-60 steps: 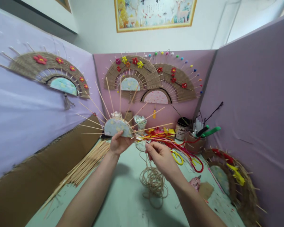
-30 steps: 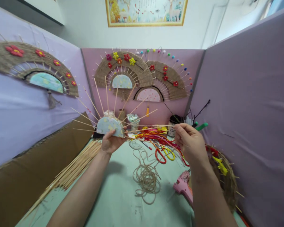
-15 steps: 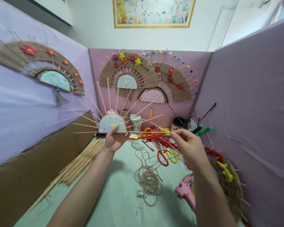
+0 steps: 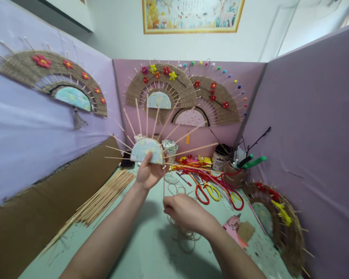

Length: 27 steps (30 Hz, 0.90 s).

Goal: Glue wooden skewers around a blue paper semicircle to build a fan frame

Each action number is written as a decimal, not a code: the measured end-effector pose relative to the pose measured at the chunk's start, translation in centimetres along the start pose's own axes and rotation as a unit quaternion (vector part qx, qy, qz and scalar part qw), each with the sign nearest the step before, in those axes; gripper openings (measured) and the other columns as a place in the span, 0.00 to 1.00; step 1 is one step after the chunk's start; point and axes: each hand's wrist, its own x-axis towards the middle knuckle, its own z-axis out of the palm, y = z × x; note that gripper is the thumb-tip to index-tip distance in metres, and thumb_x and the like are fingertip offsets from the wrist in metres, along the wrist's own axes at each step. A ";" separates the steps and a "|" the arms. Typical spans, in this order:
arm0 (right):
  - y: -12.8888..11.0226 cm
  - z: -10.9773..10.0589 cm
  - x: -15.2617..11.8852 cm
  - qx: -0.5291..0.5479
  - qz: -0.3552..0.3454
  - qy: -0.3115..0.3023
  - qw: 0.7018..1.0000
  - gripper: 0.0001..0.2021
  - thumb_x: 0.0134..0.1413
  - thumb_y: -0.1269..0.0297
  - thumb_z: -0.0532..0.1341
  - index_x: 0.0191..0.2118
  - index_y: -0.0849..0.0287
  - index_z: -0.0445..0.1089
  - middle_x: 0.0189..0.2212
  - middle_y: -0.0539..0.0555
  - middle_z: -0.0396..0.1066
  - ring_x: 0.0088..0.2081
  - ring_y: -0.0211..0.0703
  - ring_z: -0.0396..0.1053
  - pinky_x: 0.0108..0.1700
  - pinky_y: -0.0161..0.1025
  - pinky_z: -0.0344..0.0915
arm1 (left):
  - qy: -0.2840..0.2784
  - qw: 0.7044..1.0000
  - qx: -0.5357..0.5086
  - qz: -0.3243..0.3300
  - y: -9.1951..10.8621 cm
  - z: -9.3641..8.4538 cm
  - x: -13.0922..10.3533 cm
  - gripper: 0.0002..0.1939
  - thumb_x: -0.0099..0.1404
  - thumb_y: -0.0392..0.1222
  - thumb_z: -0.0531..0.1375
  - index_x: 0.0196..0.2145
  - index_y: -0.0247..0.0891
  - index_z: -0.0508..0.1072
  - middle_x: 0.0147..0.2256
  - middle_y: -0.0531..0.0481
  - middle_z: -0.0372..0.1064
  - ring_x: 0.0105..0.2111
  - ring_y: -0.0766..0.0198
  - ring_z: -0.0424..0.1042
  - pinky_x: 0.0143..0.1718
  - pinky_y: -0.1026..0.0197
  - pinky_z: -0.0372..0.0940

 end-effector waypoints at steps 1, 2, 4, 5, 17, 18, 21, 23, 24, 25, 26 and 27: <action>0.2 0.4 0.3 -0.010 0.005 -0.005 1.000 0.08 0.58 0.65 0.58 0.34 0.57 0.75 0.28 0.53 0.74 0.29 0.40 0.66 0.27 0.35 0.45 | -0.004 1.000 0.001 -0.018 -0.3 0.3 -0.2 0.20 0.72 0.48 0.47 0.43 0.33 0.73 0.38 0.44 0.78 0.39 0.59 0.77 0.38 0.58 0.71; 0.5 0.6 0.4 -0.013 0.004 -0.004 1.000 0.08 0.59 0.66 0.57 0.35 0.57 0.75 0.29 0.53 0.75 0.30 0.40 0.67 0.28 0.35 0.46 | -0.012 0.999 0.003 -0.035 -0.5 0.5 -0.4 0.21 0.72 0.49 0.46 0.43 0.33 0.73 0.38 0.43 0.77 0.38 0.58 0.77 0.38 0.58 0.71; 1.1 0.8 0.6 -0.001 -0.014 0.001 1.000 0.08 0.58 0.66 0.58 0.34 0.57 0.75 0.30 0.53 0.76 0.32 0.41 0.69 0.29 0.35 0.48 | -0.031 0.998 0.012 -0.060 -0.6 0.8 -0.7 0.23 0.72 0.52 0.45 0.44 0.32 0.73 0.37 0.43 0.77 0.38 0.58 0.77 0.35 0.60 0.71; 1.4 0.7 0.5 0.011 -0.025 -0.001 1.000 0.07 0.58 0.67 0.58 0.34 0.57 0.75 0.30 0.53 0.76 0.33 0.41 0.69 0.30 0.34 0.50 | -0.040 0.997 0.017 -0.068 -0.6 0.8 -0.8 0.24 0.72 0.54 0.46 0.45 0.33 0.73 0.37 0.43 0.77 0.38 0.58 0.77 0.32 0.61 0.71; 3.7 -1.9 0.2 0.238 -0.014 0.220 0.946 0.07 0.58 0.64 0.59 0.37 0.58 0.73 0.38 0.55 0.74 0.40 0.45 0.70 0.43 0.39 0.63 | -0.111 0.983 0.071 -0.128 -1.5 -1.0 -1.0 0.20 0.67 0.56 0.54 0.44 0.39 0.75 0.34 0.45 0.74 0.30 0.60 0.75 0.26 0.63 0.69; 3.5 -2.3 0.2 0.288 -0.014 0.253 0.924 0.08 0.58 0.61 0.59 0.36 0.58 0.72 0.36 0.54 0.74 0.38 0.44 0.70 0.41 0.38 0.63 | -0.115 0.981 0.071 -0.137 -1.7 -1.2 -1.0 0.20 0.67 0.56 0.54 0.44 0.38 0.75 0.35 0.44 0.74 0.31 0.60 0.75 0.26 0.62 0.70; 2.5 -3.0 0.2 0.436 0.013 0.277 0.857 0.11 0.52 0.55 0.64 0.30 0.58 0.70 0.28 0.51 0.72 0.31 0.40 0.67 0.34 0.36 0.62 | -0.127 0.977 0.071 -0.159 -2.3 -1.4 -0.9 0.19 0.67 0.55 0.55 0.44 0.37 0.75 0.36 0.44 0.74 0.32 0.59 0.75 0.27 0.62 0.70; 2.1 -3.2 0.2 0.509 0.026 0.262 0.820 0.12 0.45 0.56 0.68 0.27 0.58 0.69 0.25 0.48 0.70 0.28 0.38 0.66 0.32 0.35 0.61 | -0.140 0.974 0.072 -0.165 -2.6 -1.4 -1.0 0.19 0.66 0.54 0.56 0.44 0.37 0.75 0.37 0.44 0.74 0.32 0.60 0.75 0.26 0.62 0.70; 2.0 -3.2 0.2 0.531 0.024 0.256 0.807 0.12 0.43 0.57 0.69 0.27 0.58 0.68 0.25 0.47 0.70 0.28 0.37 0.66 0.33 0.34 0.61 | -0.148 0.972 0.074 -0.168 -2.7 -1.4 -1.0 0.18 0.66 0.54 0.57 0.44 0.37 0.75 0.37 0.44 0.74 0.32 0.60 0.75 0.26 0.62 0.71; 2.1 -3.2 0.2 0.545 0.018 0.253 0.799 0.13 0.41 0.58 0.70 0.27 0.58 0.68 0.25 0.47 0.70 0.29 0.37 0.66 0.34 0.34 0.62 | -0.156 0.970 0.075 -0.171 -2.7 -1.5 -1.0 0.18 0.65 0.53 0.58 0.44 0.37 0.75 0.38 0.44 0.74 0.32 0.61 0.75 0.26 0.62 0.71; 2.2 -3.2 0.2 0.551 0.011 0.250 0.796 0.13 0.41 0.58 0.70 0.27 0.58 0.68 0.26 0.47 0.70 0.29 0.37 0.67 0.34 0.34 0.62 | -0.164 0.968 0.077 -0.177 -2.8 -1.5 -0.9 0.18 0.65 0.53 0.58 0.44 0.37 0.75 0.38 0.44 0.74 0.31 0.61 0.74 0.26 0.62 0.71; 2.3 -3.1 0.2 0.553 0.003 0.246 0.796 0.12 0.42 0.59 0.70 0.27 0.58 0.68 0.27 0.48 0.71 0.30 0.37 0.67 0.35 0.35 0.63 | -0.170 0.965 0.080 -0.184 -2.8 -1.6 -0.9 0.19 0.64 0.54 0.59 0.43 0.36 0.75 0.37 0.44 0.74 0.31 0.61 0.74 0.27 0.62 0.71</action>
